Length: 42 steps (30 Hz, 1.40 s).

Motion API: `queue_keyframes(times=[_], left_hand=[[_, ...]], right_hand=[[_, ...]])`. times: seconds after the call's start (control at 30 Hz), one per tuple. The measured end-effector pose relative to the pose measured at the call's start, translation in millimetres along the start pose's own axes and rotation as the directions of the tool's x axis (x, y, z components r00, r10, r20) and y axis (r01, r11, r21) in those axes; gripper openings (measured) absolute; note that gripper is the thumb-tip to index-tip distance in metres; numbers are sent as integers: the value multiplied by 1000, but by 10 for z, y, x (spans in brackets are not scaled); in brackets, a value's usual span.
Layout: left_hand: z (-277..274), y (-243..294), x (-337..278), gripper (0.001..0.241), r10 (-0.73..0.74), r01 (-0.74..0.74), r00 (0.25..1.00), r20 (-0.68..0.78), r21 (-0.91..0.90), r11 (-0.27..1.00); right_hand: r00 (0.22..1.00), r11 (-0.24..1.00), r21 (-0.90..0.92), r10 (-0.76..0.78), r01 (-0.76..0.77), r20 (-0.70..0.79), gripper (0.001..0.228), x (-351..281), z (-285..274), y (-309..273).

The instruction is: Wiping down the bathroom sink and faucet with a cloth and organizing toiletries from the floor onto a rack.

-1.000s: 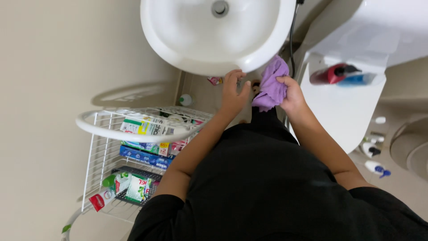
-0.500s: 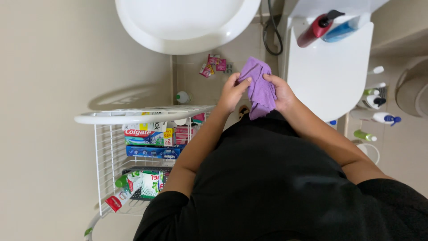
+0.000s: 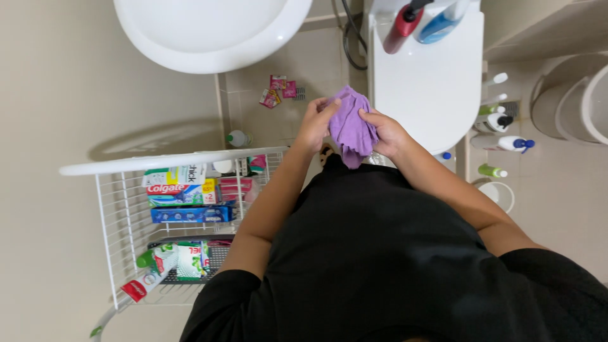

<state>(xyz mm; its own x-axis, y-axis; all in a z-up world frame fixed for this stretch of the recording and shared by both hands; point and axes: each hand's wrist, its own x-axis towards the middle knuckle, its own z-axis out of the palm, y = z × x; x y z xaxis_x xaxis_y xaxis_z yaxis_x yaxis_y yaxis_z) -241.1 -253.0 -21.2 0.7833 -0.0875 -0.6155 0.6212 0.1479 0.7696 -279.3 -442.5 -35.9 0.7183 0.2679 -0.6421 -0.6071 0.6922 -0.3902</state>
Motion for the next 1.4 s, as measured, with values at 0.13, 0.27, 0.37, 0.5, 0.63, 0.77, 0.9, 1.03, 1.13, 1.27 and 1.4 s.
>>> queue_keyframes(times=[0.13, 0.27, 0.37, 0.5, 0.63, 0.77, 0.9, 1.03, 1.13, 1.27, 1.4], left_hand=[[385, -348, 18, 88, 73, -73, 996, -46, 0, 997], [929, -283, -439, 57, 258, -262, 964, -68, -65, 963], [1196, -398, -541, 35, 324, -325, 946, -18, -58, 944], [1348, -492, -705, 23, 399, -399, 916, 23, -20, 917], [1525, -739, -732, 21, 443, -449, 892, 91, 62, 891], [1695, -862, -733, 18, 446, -466, 885, 134, 244, 851], [1669, -853, -745, 35, 372, -431, 900, 227, 336, 838], [1570, -962, -806, 55, 373, -529, 845, 383, 495, 690], [1620, -740, -1152, 42, 473, -519, 816, 333, 783, 343], [1613, -813, -1100, 95, 462, -412, 873, 158, 746, 523], [1643, -1064, -1030, 79, 486, -462, 858, 164, 659, 593]], right_hand=[[999, 1000, -17, -23, 22, -34, 43, -314, -266, -157], [990, 994, -58, -102, 96, -100, 39, -577, -718, -325], [984, 987, -89, -144, 135, -101, 37, -787, -928, -422], [984, 964, -206, -176, 168, -21, 44, -1098, -1022, -505], [974, 835, -507, -223, 215, 45, 41, -1137, -1419, -440], [930, 790, -507, -362, 346, 70, 26, -1356, -1485, -495], [935, 838, -429, -351, 336, 48, 18, -1462, -1646, -570], [946, 848, -429, -321, 310, 48, 13, -1361, -1883, -563], [943, 795, -515, -318, 320, 96, 10, -1421, -1750, -565], [916, 700, -597, -356, 391, 182, 11, -1617, -1322, -654], [874, 584, -654, -377, 481, 306, 14, -1642, -1158, -734]])
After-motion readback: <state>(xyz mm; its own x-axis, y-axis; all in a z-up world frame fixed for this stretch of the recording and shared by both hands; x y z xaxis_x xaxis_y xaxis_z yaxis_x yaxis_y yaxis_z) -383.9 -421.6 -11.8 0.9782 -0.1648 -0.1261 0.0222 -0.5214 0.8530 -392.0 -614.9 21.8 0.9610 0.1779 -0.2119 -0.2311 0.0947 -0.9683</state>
